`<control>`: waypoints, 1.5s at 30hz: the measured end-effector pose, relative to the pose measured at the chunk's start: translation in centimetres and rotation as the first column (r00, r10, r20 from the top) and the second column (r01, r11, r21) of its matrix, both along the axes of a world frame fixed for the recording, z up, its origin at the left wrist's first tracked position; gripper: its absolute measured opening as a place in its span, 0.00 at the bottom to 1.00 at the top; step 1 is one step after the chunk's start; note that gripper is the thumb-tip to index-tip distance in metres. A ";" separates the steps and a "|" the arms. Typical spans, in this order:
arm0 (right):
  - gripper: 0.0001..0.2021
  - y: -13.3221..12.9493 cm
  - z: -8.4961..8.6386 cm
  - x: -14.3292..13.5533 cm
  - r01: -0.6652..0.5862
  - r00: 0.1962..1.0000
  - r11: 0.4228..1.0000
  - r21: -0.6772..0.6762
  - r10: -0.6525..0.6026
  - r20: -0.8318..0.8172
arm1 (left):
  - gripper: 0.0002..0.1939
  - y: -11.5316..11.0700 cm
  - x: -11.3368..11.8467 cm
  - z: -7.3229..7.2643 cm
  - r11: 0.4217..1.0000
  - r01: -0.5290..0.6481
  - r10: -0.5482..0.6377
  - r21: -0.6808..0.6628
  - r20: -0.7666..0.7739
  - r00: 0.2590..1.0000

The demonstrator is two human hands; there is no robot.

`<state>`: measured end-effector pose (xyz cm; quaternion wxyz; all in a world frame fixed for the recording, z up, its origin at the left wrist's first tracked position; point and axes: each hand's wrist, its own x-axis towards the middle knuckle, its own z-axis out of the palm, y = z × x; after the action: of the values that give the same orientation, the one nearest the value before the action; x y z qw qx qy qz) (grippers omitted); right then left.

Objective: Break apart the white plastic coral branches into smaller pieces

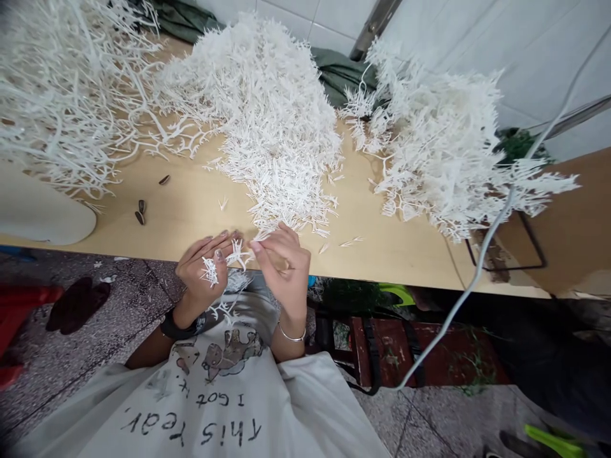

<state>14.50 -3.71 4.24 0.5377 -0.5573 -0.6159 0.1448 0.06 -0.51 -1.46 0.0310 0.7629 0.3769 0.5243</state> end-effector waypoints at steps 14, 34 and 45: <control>0.15 -0.1 3.3 5.0 0.793 0.603 0.271 0.546 -0.483 -0.635 | 0.18 0.1 -0.2 0.0 1.000 0.008 -0.008 0.002 0.016 1.000; 0.10 0.3 0.7 0.5 -0.203 0.936 0.942 -0.267 0.267 0.231 | 0.26 0.1 -0.2 -0.8 1.000 0.015 -0.016 -0.010 -0.032 0.999; 0.09 -0.8 -0.1 0.0 0.029 0.999 0.995 -0.098 -0.033 -0.033 | 0.57 -0.3 -0.6 -0.7 0.988 0.064 -0.050 -0.139 0.102 0.994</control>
<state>14.45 -4.52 4.10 0.5225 -0.5898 -0.5900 0.1760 -0.57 -0.86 -2.13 0.1185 0.7426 0.3894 0.5319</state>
